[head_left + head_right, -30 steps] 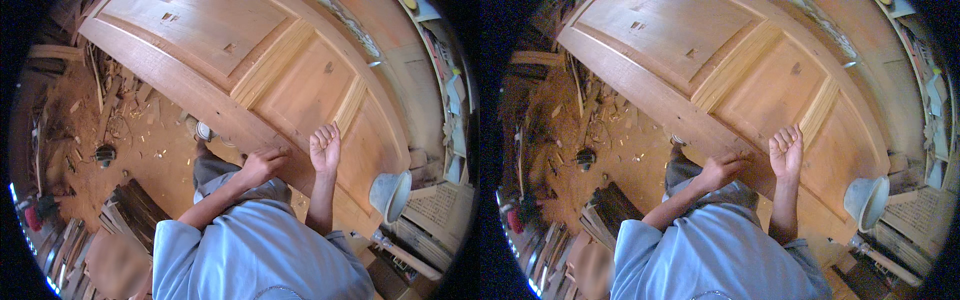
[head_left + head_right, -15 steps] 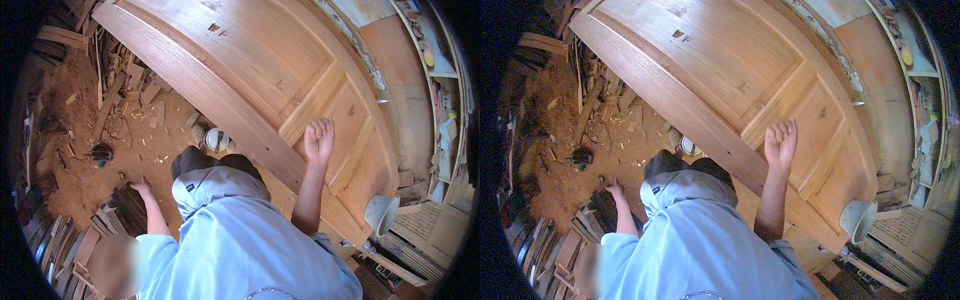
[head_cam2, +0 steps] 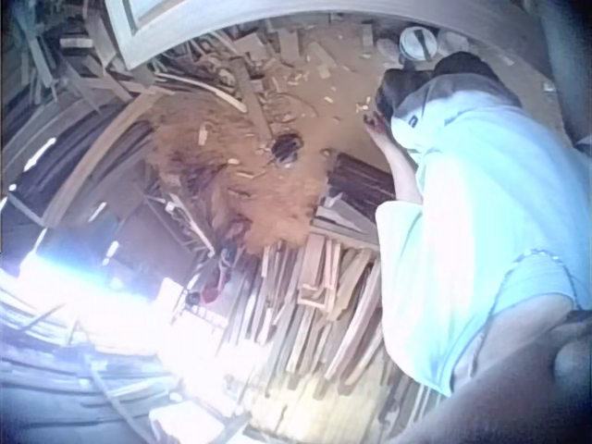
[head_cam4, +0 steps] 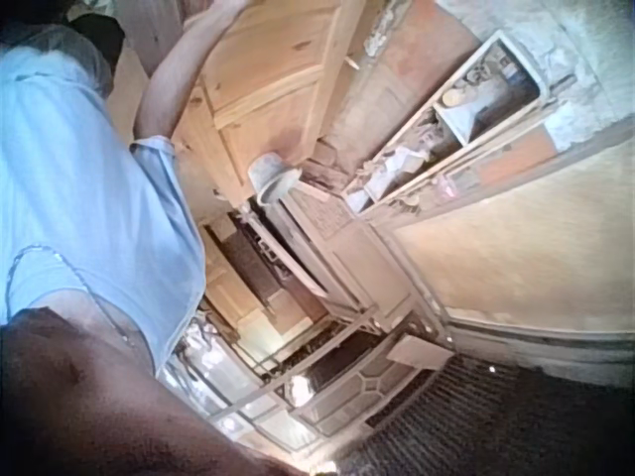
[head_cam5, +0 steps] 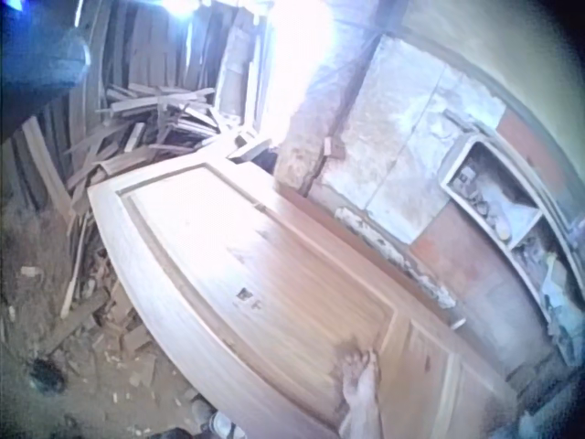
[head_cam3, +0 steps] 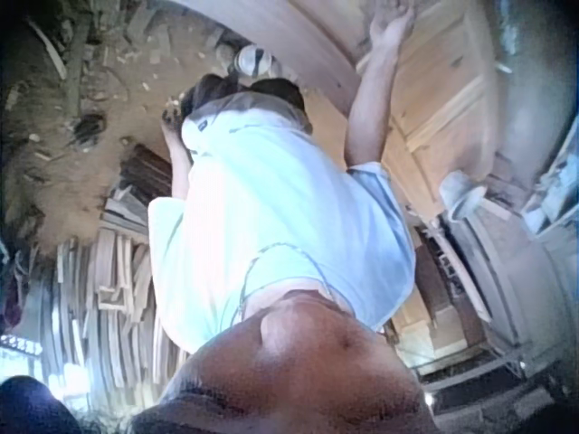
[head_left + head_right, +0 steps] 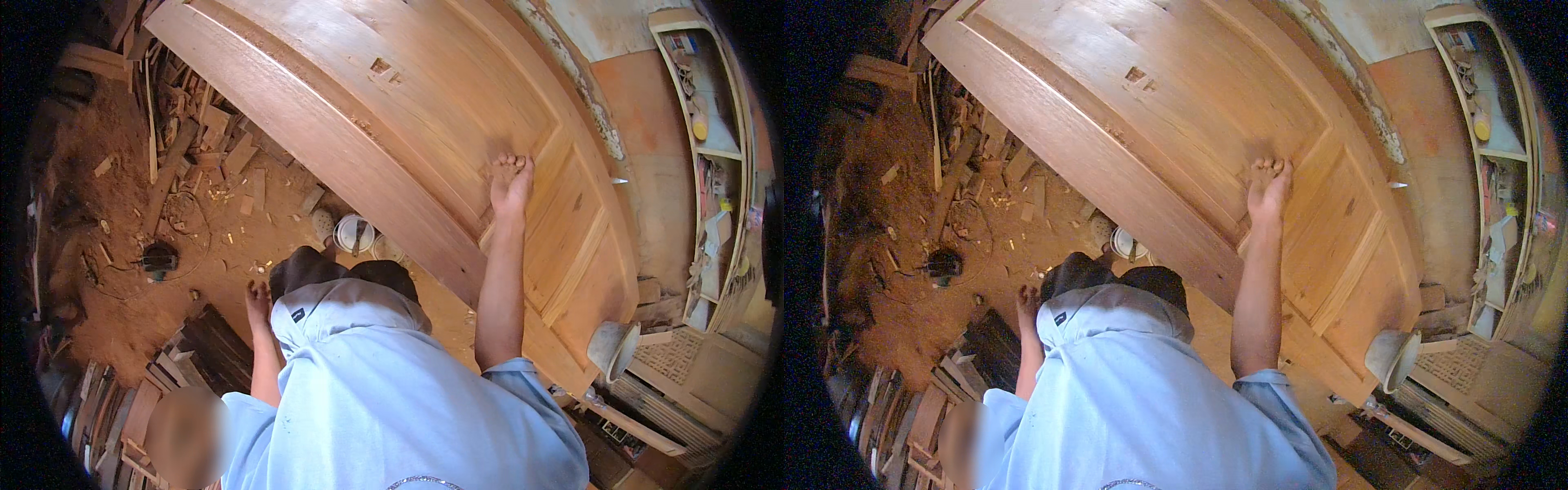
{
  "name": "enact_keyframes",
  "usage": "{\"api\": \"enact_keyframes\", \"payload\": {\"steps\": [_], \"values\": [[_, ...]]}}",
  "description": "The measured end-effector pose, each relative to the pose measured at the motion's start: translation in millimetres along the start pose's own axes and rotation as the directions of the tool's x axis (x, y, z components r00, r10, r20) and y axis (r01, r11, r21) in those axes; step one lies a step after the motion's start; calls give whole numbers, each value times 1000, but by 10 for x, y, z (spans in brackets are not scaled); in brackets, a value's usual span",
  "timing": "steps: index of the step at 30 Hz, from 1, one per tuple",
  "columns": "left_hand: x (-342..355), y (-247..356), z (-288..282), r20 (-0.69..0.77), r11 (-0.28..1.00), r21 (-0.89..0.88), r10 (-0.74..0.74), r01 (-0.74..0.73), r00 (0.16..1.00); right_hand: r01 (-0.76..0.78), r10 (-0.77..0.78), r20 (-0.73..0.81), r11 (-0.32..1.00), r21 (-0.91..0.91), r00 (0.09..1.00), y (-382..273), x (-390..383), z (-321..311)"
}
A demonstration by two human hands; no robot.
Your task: The person applies a liquid finish to a large wooden door using a cloth and a small wooden stick. They dip the cloth into a bucket of finish and wipe the door's surface, then use the stick to apply finish into the recessed grooves of the door panels.
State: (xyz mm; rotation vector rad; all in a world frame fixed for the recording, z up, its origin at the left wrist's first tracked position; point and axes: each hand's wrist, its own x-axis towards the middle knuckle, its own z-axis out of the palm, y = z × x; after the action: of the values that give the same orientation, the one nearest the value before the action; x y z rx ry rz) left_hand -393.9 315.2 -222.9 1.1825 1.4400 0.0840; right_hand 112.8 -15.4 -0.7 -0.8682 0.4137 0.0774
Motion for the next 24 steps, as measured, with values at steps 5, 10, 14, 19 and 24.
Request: {"api": "enact_keyframes", "payload": {"steps": [5, 10, 14, 19, 24], "values": [[239, 633, 58, -14, 996, -63, 56, -57, 998, 44, -48, -42, 995, -85, 998, 27, -85, 154], [469, 468, 146, 54, 989, -80, 130, -125, 990, 101, -102, -11, 990, -96, 995, 74, -68, 131], [806, -316, 118, 145, 959, 88, 254, -268, 956, 97, -103, -71, 992, -83, 992, 20, -94, 176], [986, -672, 64, 263, 924, -49, 379, -380, 887, -21, 5, 47, 936, 352, 999, -133, 3, -39], [1207, -602, 2, 201, 971, 51, 220, -235, 955, -207, 193, 84, 803, 559, 978, 44, -13, 334]]}}
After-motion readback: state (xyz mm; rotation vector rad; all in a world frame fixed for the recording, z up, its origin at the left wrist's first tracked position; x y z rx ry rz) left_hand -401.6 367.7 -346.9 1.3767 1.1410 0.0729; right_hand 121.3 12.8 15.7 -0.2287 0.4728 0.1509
